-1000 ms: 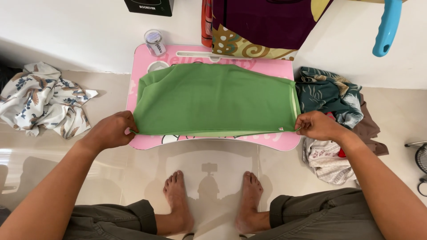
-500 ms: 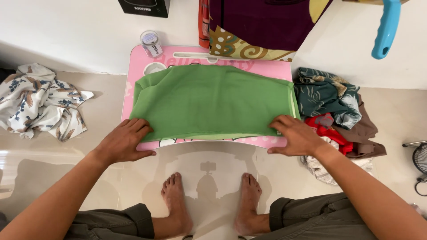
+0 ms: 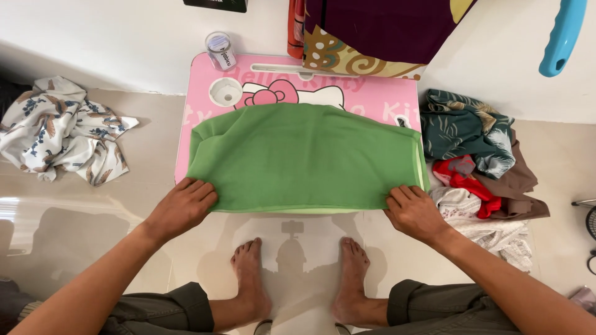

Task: Folding a green cloth and using a lint roller to remove lint from it on a small table.

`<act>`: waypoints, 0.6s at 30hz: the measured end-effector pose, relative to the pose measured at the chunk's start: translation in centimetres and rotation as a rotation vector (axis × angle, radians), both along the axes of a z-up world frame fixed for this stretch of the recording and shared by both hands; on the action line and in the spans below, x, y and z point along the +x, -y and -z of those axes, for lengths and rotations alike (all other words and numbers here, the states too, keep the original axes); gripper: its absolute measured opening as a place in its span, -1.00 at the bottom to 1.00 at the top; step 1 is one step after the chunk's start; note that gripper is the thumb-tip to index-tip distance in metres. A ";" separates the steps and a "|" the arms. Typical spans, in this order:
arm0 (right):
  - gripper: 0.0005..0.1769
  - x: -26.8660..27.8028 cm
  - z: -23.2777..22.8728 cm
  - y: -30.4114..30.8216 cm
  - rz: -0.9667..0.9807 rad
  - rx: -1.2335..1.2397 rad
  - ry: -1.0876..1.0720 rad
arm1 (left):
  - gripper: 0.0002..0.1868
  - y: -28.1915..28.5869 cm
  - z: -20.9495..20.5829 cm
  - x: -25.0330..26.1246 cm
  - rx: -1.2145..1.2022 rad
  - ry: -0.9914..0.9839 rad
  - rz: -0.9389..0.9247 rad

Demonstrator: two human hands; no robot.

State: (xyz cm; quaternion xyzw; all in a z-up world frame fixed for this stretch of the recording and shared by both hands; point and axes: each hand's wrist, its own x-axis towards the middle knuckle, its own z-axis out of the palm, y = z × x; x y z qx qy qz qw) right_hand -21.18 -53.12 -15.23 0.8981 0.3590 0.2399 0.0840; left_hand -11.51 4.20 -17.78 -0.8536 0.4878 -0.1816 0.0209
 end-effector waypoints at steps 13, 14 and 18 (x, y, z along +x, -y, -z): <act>-0.80 1.1 -3.3 0.6 0.271 0.367 -0.530 | -0.89 0.6 -10.0 1.0 -0.126 -0.522 -0.254; -0.77 1.3 -4.2 0.5 0.319 0.470 -0.624 | -0.89 0.7 -11.0 1.2 -0.166 -0.516 -0.267; -0.74 2.5 -9.6 0.6 0.355 0.675 -0.675 | -0.84 1.0 -14.8 2.7 -0.309 -0.522 -0.324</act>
